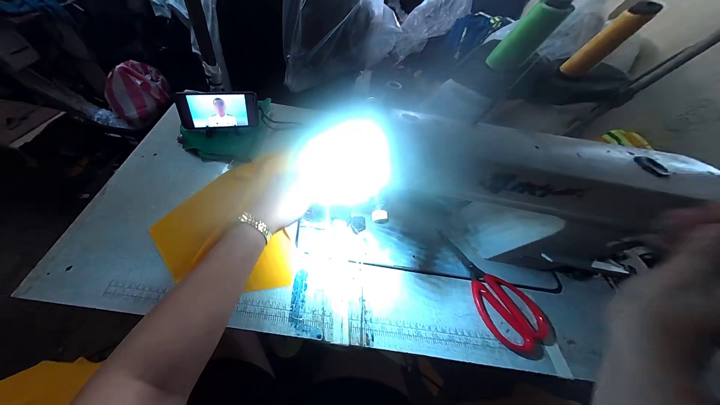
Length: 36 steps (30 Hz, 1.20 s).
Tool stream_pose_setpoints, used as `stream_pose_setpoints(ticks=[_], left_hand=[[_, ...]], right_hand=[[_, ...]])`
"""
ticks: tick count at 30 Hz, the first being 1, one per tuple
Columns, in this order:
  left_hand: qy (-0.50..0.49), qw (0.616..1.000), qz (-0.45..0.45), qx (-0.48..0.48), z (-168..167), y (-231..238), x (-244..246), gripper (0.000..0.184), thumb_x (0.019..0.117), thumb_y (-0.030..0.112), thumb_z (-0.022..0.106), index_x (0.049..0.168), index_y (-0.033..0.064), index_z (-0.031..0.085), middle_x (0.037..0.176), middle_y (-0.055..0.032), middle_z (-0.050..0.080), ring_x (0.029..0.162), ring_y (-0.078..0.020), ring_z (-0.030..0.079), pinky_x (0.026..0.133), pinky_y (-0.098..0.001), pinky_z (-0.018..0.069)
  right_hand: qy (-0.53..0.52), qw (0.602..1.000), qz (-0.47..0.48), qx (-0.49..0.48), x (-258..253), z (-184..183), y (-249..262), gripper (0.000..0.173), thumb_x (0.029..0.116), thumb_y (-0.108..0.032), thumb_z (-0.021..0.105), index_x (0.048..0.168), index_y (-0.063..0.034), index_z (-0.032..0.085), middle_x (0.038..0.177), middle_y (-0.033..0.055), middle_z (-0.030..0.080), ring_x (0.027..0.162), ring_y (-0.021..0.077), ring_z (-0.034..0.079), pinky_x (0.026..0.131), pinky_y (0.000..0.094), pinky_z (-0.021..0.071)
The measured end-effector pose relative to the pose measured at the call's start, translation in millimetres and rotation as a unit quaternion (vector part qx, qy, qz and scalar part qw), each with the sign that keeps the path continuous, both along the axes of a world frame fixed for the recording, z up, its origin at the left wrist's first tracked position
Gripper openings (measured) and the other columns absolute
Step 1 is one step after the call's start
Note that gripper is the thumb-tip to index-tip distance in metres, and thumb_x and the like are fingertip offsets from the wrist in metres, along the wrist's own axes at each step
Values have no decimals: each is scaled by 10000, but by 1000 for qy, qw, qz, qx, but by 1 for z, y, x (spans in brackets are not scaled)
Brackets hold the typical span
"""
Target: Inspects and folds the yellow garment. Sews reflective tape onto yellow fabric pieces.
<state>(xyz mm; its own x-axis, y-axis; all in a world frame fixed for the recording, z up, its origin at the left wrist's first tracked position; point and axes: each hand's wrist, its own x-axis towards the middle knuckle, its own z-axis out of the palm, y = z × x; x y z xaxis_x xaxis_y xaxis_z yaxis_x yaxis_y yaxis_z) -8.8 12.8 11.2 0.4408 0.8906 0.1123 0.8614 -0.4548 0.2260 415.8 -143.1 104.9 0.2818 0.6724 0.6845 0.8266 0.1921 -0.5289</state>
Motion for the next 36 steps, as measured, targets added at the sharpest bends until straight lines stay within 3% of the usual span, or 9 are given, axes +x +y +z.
stream_pose_setpoints(ticks=[4,9,13,17,19,22,27,32,36], left_hand=[[-64,995,75,19,38,-8,-43,299,1026,134,550,1270,33,689,1299,-220,664,1226,-422,624,1025,-637,465],[101,954,274,-64,36,-107,-74,348,1030,207,567,1281,-17,658,1267,-263,627,1100,-486,636,842,-652,538],[110,939,59,-321,95,-200,-29,471,1087,385,424,1054,8,705,981,-246,697,920,-425,706,749,-616,551],[-85,994,-30,-56,84,-160,-62,231,984,52,568,1107,122,750,984,-57,721,881,-232,714,753,-484,602],[-85,995,-46,16,56,-125,-78,368,935,-74,571,1217,97,733,1248,-72,705,1153,-261,673,991,-487,544],[-91,994,-67,-10,10,-117,-72,328,986,67,602,1296,94,705,1364,-89,653,1289,-290,594,1098,-523,458],[10,992,86,-88,9,-170,-13,557,1026,425,555,1478,100,546,1582,-115,452,1452,-335,428,1174,-605,314],[-43,995,86,2,7,-157,-8,341,1003,317,592,1199,74,728,1339,-140,633,1290,-344,567,1101,-575,422],[-44,990,125,-41,11,-114,-39,378,1074,274,517,1405,116,607,1577,-168,450,1477,-415,379,1157,-700,267]], right_hand=[[-25,969,203,-142,-144,-52,-39,243,978,-145,562,1019,17,738,866,87,723,722,103,680,666,268,590],[-110,940,214,-241,-245,-103,-51,463,1020,-509,509,1108,-145,782,867,-6,738,817,167,707,761,418,592],[-173,931,244,-208,-289,-108,-40,192,875,-236,686,1030,-135,740,951,46,712,892,260,701,757,484,580],[-66,884,361,-289,-246,-93,-37,137,961,-130,588,977,-73,712,858,57,695,786,184,693,703,402,599],[-1,861,354,-364,-192,-76,-30,183,980,-178,552,972,-75,702,811,36,688,725,119,675,667,337,584],[-57,864,261,-427,-107,-48,-13,73,962,-115,608,954,-79,670,768,38,656,673,148,638,627,394,553],[-175,925,15,-337,-114,-34,-10,218,979,-4,618,1180,58,675,1123,329,654,1069,549,625,917,728,469],[-185,919,143,-316,-212,-90,-32,512,1057,-390,428,1412,-72,616,1481,179,559,1392,374,513,1126,586,422],[-225,926,134,-270,-213,-120,-37,652,1033,-559,340,1419,-118,627,1540,136,516,1485,339,408,1203,582,320]])
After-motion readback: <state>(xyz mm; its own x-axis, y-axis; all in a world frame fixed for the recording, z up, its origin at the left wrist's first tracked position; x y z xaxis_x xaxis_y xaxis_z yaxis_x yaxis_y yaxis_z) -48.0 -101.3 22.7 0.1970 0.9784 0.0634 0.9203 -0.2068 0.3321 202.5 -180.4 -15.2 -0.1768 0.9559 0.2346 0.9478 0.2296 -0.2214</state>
